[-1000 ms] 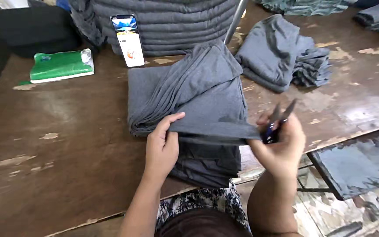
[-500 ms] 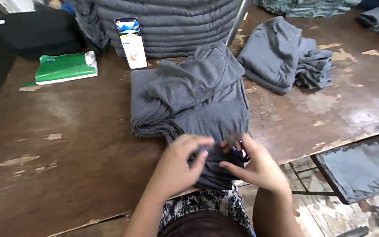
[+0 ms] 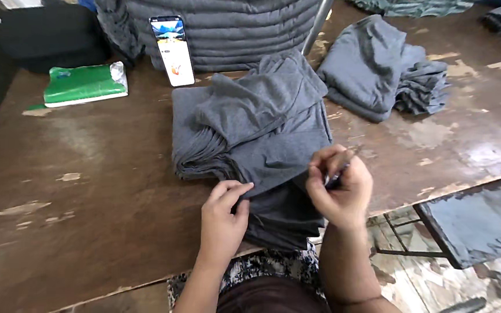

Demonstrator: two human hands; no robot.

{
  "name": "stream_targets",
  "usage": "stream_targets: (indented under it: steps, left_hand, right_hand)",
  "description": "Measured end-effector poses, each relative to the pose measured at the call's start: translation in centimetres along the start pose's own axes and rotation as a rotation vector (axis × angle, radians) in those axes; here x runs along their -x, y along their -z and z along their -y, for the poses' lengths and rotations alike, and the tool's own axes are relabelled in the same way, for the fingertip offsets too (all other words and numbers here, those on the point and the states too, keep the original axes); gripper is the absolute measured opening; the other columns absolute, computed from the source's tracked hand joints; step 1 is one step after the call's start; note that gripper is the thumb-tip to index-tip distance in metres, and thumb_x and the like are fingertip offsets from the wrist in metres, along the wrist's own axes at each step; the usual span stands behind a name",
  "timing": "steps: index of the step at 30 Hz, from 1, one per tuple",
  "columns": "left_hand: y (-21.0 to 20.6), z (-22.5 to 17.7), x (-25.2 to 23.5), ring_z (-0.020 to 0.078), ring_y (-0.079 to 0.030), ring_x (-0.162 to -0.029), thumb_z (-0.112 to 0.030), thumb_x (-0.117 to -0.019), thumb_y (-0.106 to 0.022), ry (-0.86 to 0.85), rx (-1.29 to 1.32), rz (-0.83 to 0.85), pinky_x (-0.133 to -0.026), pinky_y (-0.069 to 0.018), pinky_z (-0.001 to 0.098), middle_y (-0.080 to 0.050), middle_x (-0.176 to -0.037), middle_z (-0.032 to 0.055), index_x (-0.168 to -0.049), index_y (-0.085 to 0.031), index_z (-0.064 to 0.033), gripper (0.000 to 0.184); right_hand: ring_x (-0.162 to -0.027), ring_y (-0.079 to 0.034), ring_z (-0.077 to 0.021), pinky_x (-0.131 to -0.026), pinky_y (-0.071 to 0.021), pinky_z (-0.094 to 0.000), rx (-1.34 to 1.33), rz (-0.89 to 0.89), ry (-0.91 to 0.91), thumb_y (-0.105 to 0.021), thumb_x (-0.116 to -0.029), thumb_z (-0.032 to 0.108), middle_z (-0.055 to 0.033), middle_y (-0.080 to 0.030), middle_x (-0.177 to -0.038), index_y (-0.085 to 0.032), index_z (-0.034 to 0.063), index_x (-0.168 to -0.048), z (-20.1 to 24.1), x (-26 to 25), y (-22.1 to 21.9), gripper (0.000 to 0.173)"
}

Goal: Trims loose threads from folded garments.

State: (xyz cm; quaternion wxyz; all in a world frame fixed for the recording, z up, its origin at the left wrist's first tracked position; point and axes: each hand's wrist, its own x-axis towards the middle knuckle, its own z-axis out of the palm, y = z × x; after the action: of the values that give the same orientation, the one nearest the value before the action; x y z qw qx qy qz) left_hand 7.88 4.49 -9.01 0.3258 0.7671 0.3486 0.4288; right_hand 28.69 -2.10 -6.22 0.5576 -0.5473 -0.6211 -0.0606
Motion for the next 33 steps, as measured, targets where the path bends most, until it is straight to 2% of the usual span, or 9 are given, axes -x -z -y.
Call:
stream_targets:
  steps: [3, 6, 8, 11, 15, 20, 26, 29, 33]
  left_hand:
    - [-0.1, 0.3, -0.1, 0.0006, -0.069, -0.088, -0.008, -0.0982, -0.063, 0.136, 0.262, -0.011, -0.081, -0.0579, 0.0172, -0.074, -0.1, 0.0039, -0.12, -0.07, 0.004, 0.025]
    - [0.8, 0.0, -0.5, 0.0085, -0.071, -0.089, -0.002, -0.1002, -0.056, 0.367, 0.702, 0.011, -0.086, -0.0598, 0.0288, -0.074, -0.101, 0.0023, -0.142, -0.05, -0.0011, 0.042]
    - [1.0, -0.1, -0.4, 0.0129, -0.072, -0.094, 0.001, -0.0994, -0.053, 0.45, 0.934, -0.009, -0.089, -0.0598, 0.0329, -0.073, -0.105, 0.0046, -0.135, -0.055, -0.0062, 0.037]
    - [1.0, -0.2, 0.1, 0.0143, -0.072, -0.095, -0.003, -0.1009, -0.051, 0.472, 1.076, -0.008, -0.089, -0.0598, 0.0333, -0.073, -0.107, 0.0065, -0.12, -0.068, -0.0064, 0.025]
    - [1.3, -0.3, 0.6, 0.0153, -0.071, -0.103, -0.009, -0.1012, -0.054, 0.392, 1.056, 0.069, -0.095, -0.057, 0.0346, -0.073, -0.115, 0.009, -0.13, -0.062, -0.002, 0.031]
    - [1.4, -0.2, 1.3, 0.0143, -0.07, -0.108, 0.006, -0.0922, -0.057, 0.228, 0.9, 0.104, -0.096, -0.0568, 0.0325, -0.072, -0.119, 0.0067, -0.139, -0.047, 0.0052, 0.048]
    - [-0.6, 0.3, 2.0, 0.0044, -0.069, -0.098, 0.004, -0.083, -0.074, 0.001, 0.535, -0.07, -0.09, -0.0582, 0.0214, -0.074, -0.106, 0.0047, -0.113, -0.075, 0.0041, 0.03]
    - [-1.4, 0.8, 1.8, 0.0022, -0.069, -0.092, -0.001, -0.0875, -0.074, -0.082, 0.447, -0.151, -0.084, -0.0571, 0.0174, -0.075, -0.096, 0.0028, -0.103, -0.079, -0.0019, 0.016]
    - [-1.0, 0.6, 1.5, 0.0018, -0.069, -0.091, -0.007, -0.0953, -0.069, 0.063, 0.607, -0.188, -0.082, -0.059, 0.0197, -0.075, -0.099, -0.0049, -0.102, -0.077, -0.0068, 0.011]
  right_hand:
    - [-0.079, -0.06, -0.0138, -0.066, -0.0534, -0.0252, 0.097, 0.06, -0.08, -0.063, -0.0874, 0.003, -0.0138, -0.06, -0.099, -0.059, -0.0014, -0.092, -0.1, 0.7, -3.5, 0.008]
    - [-0.082, -0.061, -0.0145, -0.07, -0.0539, -0.0259, -0.028, 0.234, -0.158, -0.069, -0.0851, 0.007, -0.0137, -0.062, -0.1, -0.06, -0.0012, -0.092, 0.0, 2.8, -5.4, 0.014]
    - [-0.088, -0.063, -0.0109, -0.076, -0.054, -0.021, -0.169, 0.246, -0.126, -0.072, -0.0855, 0.011, -0.014, -0.066, -0.103, -0.06, -0.0023, -0.097, 0.3, 3.6, -5.2, 0.021]
    - [-0.108, -0.065, -0.0127, -0.089, -0.0564, -0.0236, -0.265, 0.244, -0.034, -0.075, -0.0892, 0.012, -0.0162, -0.063, -0.124, -0.053, 0.0013, -0.1, 1.0, 3.6, -4.8, 0.026]
    - [-0.113, -0.065, -0.0185, -0.096, -0.0537, -0.0284, -0.181, 0.256, 0.141, -0.07, -0.0908, 0.002, -0.0145, -0.067, -0.125, -0.051, 0.005, -0.092, 2.0, 2.6, -5.1, 0.019]
    - [-0.1, -0.067, -0.0205, -0.091, -0.0539, -0.0273, -0.088, 0.206, 0.273, -0.063, -0.0952, -0.002, -0.0108, -0.073, -0.1, -0.057, 0.0054, -0.085, 2.5, 2.4, -5.5, 0.014]
    - [-0.099, -0.067, -0.0223, -0.093, -0.0553, -0.0289, -0.141, 0.181, 0.283, -0.059, -0.0967, -0.004, -0.0131, -0.068, -0.095, -0.054, 0.0053, -0.087, 4.6, 3.5, -5.0, 0.015]
    - [-0.098, -0.067, -0.0214, -0.092, -0.0558, -0.0294, -0.244, 0.183, 0.265, -0.061, -0.0951, -0.005, -0.0137, -0.066, -0.096, -0.052, 0.0046, -0.089, 5.0, 3.8, -5.1, 0.015]
    - [-0.086, -0.056, -0.0074, -0.079, -0.048, -0.0147, -0.26, 0.262, -0.036, -0.061, -0.0983, 0.013, -0.011, -0.055, -0.097, -0.052, 0.0014, -0.093, 4.3, 4.8, -5.0, 0.016]
